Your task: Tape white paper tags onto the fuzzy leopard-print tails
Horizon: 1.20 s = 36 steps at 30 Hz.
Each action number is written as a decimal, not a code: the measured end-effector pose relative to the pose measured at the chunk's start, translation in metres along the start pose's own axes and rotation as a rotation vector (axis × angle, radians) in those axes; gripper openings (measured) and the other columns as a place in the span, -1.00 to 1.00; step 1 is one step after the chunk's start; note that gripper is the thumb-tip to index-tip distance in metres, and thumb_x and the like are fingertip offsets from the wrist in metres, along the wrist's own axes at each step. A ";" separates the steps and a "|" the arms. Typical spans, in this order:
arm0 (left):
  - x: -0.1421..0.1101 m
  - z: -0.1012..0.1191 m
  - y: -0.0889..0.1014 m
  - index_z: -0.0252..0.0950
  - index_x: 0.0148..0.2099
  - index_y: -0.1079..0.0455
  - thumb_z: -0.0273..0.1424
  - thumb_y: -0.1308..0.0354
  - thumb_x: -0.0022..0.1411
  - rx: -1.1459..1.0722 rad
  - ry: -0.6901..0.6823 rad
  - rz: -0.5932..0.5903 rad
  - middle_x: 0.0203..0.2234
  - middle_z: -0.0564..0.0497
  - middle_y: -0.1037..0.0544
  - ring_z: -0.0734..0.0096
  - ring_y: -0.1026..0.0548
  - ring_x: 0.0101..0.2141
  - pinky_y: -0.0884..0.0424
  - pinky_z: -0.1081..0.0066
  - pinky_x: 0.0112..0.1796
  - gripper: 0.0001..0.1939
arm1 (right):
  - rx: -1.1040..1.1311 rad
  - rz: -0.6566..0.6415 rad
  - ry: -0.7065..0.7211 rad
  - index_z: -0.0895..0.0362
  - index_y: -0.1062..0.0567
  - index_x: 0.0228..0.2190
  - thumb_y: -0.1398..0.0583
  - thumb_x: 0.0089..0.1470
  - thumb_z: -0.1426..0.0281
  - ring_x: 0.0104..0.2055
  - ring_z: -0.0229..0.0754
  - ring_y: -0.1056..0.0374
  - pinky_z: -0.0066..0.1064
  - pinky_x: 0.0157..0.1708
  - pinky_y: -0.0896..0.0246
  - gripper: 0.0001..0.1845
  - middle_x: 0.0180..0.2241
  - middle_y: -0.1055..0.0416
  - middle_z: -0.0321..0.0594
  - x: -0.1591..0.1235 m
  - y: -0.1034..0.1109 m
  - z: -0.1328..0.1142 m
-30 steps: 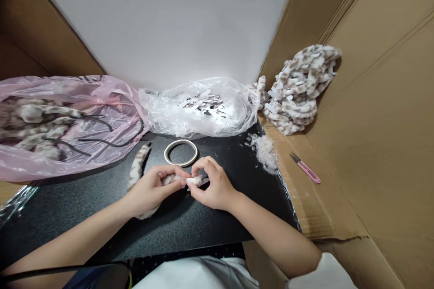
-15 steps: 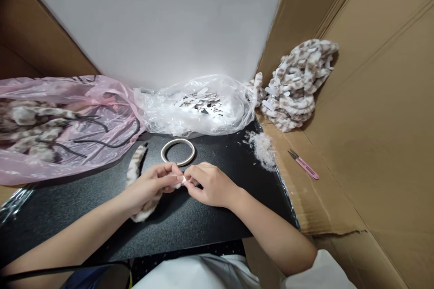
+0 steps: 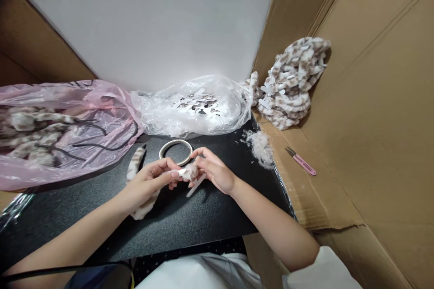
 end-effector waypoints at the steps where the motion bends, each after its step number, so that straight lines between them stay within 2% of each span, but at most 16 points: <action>1: 0.001 -0.002 0.002 -0.32 -0.35 -0.36 -0.20 -0.27 0.08 -0.039 0.025 0.015 -0.51 0.03 -0.48 0.50 -0.38 -0.51 -0.33 0.47 -0.43 -0.72 | 0.071 0.032 -0.021 0.10 -0.28 -0.22 -0.20 0.05 0.05 -0.49 -0.22 -0.40 -0.36 -0.44 -0.36 -0.58 -0.50 -0.43 -0.32 0.001 0.005 0.001; 5: 0.004 -0.011 0.001 -0.29 -0.32 -0.32 -0.17 -0.31 -0.01 -0.184 0.135 0.005 -0.49 0.04 -0.46 0.53 -0.36 -0.54 -0.27 0.52 -0.51 -0.66 | 0.258 0.116 -0.119 0.14 -0.36 -0.28 -0.05 0.20 0.11 -0.50 -0.21 -0.41 -0.37 -0.45 -0.33 -0.67 -0.52 -0.44 -0.27 0.004 0.014 0.009; 8: 0.003 -0.013 -0.004 -0.29 -0.30 -0.29 -0.17 -0.28 0.02 -0.257 0.161 -0.031 -0.50 0.06 -0.42 0.59 -0.28 -0.59 -0.14 0.57 -0.58 -0.66 | 0.359 0.119 -0.131 0.15 -0.38 -0.28 -0.04 0.20 0.16 -0.48 -0.20 -0.40 -0.35 -0.41 -0.33 -0.69 -0.50 -0.45 -0.26 0.004 0.012 0.011; 13: -0.003 -0.016 -0.022 -0.31 -0.38 -0.25 -0.07 -0.16 0.16 -0.220 0.170 -0.214 -0.67 0.24 0.00 0.67 0.08 -0.66 0.16 0.60 -0.63 -0.62 | 0.372 0.123 -0.080 0.14 -0.38 -0.23 -0.02 0.17 0.17 -0.45 -0.18 -0.42 -0.30 -0.35 -0.34 -0.68 -0.43 -0.49 -0.19 0.006 0.016 0.007; 15: -0.001 -0.006 -0.015 -0.29 -0.46 -0.18 -0.08 -0.14 0.17 -0.263 0.118 -0.184 -0.68 0.25 0.04 0.65 0.10 -0.66 0.15 0.59 -0.64 -0.60 | 0.343 0.155 -0.023 0.12 -0.37 -0.20 -0.03 0.16 0.16 -0.39 -0.18 -0.47 -0.27 -0.24 -0.35 -0.68 -0.37 -0.53 -0.18 0.007 0.023 0.002; 17: 0.002 0.017 0.005 -0.27 -0.52 -0.09 -0.14 -0.16 0.14 -0.354 -0.010 -0.068 -0.70 0.25 0.05 0.65 0.10 -0.67 0.07 0.58 -0.64 -0.59 | 0.285 0.161 0.017 0.11 -0.38 -0.20 -0.10 0.13 0.20 -0.30 -0.18 -0.50 -0.30 -0.16 -0.32 -0.72 -0.30 -0.55 -0.18 0.006 0.025 0.001; 19: -0.001 0.048 0.030 -0.27 -0.54 -0.07 -0.22 -0.18 0.12 -0.441 -0.168 0.063 -0.72 0.25 0.07 0.64 0.09 -0.68 -0.02 0.58 -0.63 -0.62 | 0.211 0.059 -0.072 0.15 -0.43 -0.24 -0.15 0.11 0.23 -0.27 -0.19 -0.51 -0.35 -0.17 -0.31 -0.74 -0.29 -0.56 -0.15 0.005 0.009 0.015; 21: -0.009 0.080 0.050 -0.27 -0.54 -0.10 -0.28 -0.17 0.13 -0.491 -0.304 0.163 -0.73 0.23 0.06 0.62 0.06 -0.68 -0.09 0.57 -0.62 -0.66 | 0.181 -0.156 -0.306 0.23 -0.49 -0.27 -0.11 0.16 0.14 -0.27 -0.17 -0.52 -0.37 -0.21 -0.31 -0.61 -0.29 -0.56 -0.07 -0.003 -0.028 0.046; 23: -0.023 0.107 0.059 -0.27 -0.52 -0.15 -0.31 -0.13 0.18 -0.518 -0.402 0.217 -0.71 0.20 0.02 0.60 0.02 -0.68 -0.13 0.56 -0.62 -0.70 | 0.244 -0.373 -0.556 0.27 -0.52 -0.25 0.02 0.22 0.01 -0.24 -0.13 -0.51 -0.34 -0.21 -0.32 -0.41 -0.26 -0.54 0.03 -0.019 -0.074 0.072; 25: -0.036 0.125 0.056 -0.26 -0.48 -0.22 -0.31 -0.07 0.24 -0.524 -0.443 0.219 -0.69 0.17 -0.04 0.57 -0.02 -0.67 -0.17 0.53 -0.62 -0.74 | 0.383 -0.432 -0.656 0.27 -0.51 -0.22 0.08 0.23 -0.03 -0.19 -0.09 -0.49 -0.29 -0.22 -0.34 -0.34 -0.21 -0.53 0.06 -0.020 -0.112 0.076; 27: -0.049 0.132 0.047 -0.26 -0.42 -0.29 -0.31 -0.04 0.26 -0.535 -0.452 0.175 -0.67 0.15 -0.07 0.57 -0.02 -0.68 -0.17 0.52 -0.64 -0.78 | 0.535 -0.285 -0.555 0.24 -0.50 -0.24 0.06 0.24 -0.02 -0.20 -0.10 -0.48 -0.29 -0.24 -0.35 -0.39 -0.24 -0.52 -0.01 0.005 -0.130 0.058; 28: -0.054 0.133 0.042 -0.26 -0.40 -0.32 -0.31 -0.04 0.27 -0.552 -0.458 0.146 -0.66 0.16 -0.07 0.58 0.00 -0.68 -0.16 0.53 -0.66 -0.79 | 0.597 -0.187 -0.455 0.21 -0.48 -0.27 0.05 0.27 0.03 -0.24 -0.15 -0.48 -0.33 -0.25 -0.36 -0.46 -0.28 -0.52 -0.07 0.021 -0.132 0.041; 30: -0.063 0.129 0.037 -0.26 -0.38 -0.35 -0.30 -0.07 0.26 -0.610 -0.462 0.100 -0.66 0.17 -0.03 0.61 0.05 -0.69 -0.13 0.57 -0.68 -0.80 | 0.666 -0.077 -0.309 0.18 -0.44 -0.30 0.07 0.32 0.15 -0.33 -0.23 -0.46 -0.38 -0.26 -0.35 -0.56 -0.37 -0.50 -0.16 0.045 -0.133 0.006; 33: -0.067 0.112 0.047 -0.29 -0.39 -0.37 -0.21 -0.16 0.24 -0.702 -0.445 0.096 -0.67 0.21 0.04 0.64 0.12 -0.68 -0.12 0.62 -0.68 -0.74 | 0.679 0.056 -0.152 0.18 -0.40 -0.35 0.16 0.37 0.36 -0.50 -0.32 -0.37 -0.46 -0.31 -0.34 -0.59 -0.56 -0.38 -0.31 0.063 -0.114 -0.040; 36: -0.062 0.091 0.065 -0.30 -0.36 -0.40 -0.15 -0.21 0.19 -0.748 -0.386 0.149 -0.69 0.23 0.04 0.66 0.12 -0.69 -0.16 0.64 -0.67 -0.70 | 0.609 0.087 -0.009 0.18 -0.41 -0.31 0.16 0.37 0.41 -0.61 -0.38 -0.22 -0.49 -0.34 -0.34 -0.61 -0.63 -0.23 -0.40 0.059 -0.083 -0.073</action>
Point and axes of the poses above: each hand's wrist, its own x-axis towards the middle knuckle, its own y-axis out of the back of the hand, z = x × y, the point moved 10 cm from there along x, towards the middle knuckle
